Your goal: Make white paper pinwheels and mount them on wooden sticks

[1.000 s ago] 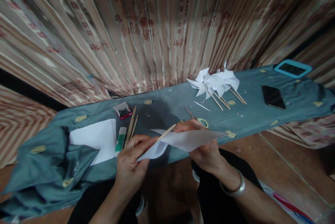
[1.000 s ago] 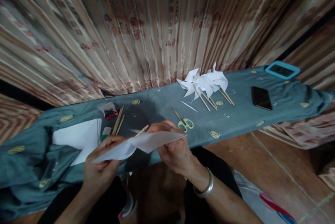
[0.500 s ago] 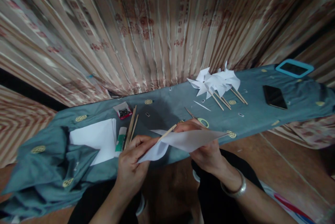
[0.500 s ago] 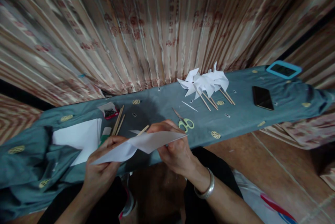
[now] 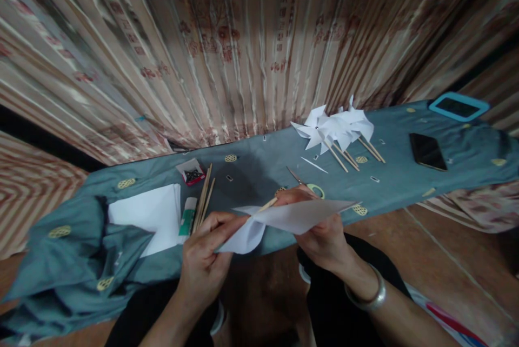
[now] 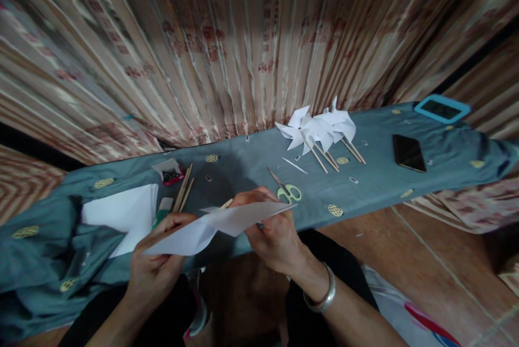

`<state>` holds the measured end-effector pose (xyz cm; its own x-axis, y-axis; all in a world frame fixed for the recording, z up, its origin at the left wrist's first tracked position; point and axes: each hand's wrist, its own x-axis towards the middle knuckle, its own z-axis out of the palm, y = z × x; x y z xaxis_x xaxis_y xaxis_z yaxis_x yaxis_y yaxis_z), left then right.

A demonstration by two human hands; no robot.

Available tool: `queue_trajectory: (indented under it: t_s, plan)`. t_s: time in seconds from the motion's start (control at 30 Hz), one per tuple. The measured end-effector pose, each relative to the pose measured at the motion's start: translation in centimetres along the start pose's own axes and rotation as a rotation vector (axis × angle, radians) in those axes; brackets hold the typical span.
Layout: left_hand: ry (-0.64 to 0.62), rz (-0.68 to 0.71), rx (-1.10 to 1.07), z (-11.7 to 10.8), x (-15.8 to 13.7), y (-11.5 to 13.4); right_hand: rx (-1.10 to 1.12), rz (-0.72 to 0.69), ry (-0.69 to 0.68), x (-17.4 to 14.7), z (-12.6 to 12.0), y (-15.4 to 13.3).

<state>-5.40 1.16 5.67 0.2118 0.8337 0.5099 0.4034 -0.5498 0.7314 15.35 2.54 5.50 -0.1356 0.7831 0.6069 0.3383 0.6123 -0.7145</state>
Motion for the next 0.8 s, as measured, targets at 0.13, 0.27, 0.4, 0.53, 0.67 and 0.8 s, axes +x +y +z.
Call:
queue_trajectory:
  t_s: [0.13, 0.27, 0.4, 0.53, 0.67, 0.8]
  plan:
    - [0.035, -0.013, 0.018, -0.07, 0.05, -0.16, -0.011, -0.014, -0.038, 0.16, -0.29, -0.58]
    - [0.007, -0.006, 0.002, -0.13, -0.15, -0.38, -0.062, -0.037, -0.074, 0.33, -0.54, -0.87]
    - [-0.004, -0.004, -0.007, -0.11, -0.34, -0.42, -0.088, -0.063, -0.063, 0.31, -0.52, -0.72]
    - [0.005, -0.002, -0.010, -0.07, -0.36, -0.41, -0.087, -0.078, -0.051, 0.20, -0.40, -0.57]
    - [0.014, 0.000, 0.000, -0.08, -0.29, -0.29, -0.082, -0.082, -0.042, 0.24, -0.35, -0.65]
    - [0.035, 0.003, 0.011, -0.10, -0.11, 0.05, -0.058, -0.056, -0.042, 0.06, -0.26, -0.52]
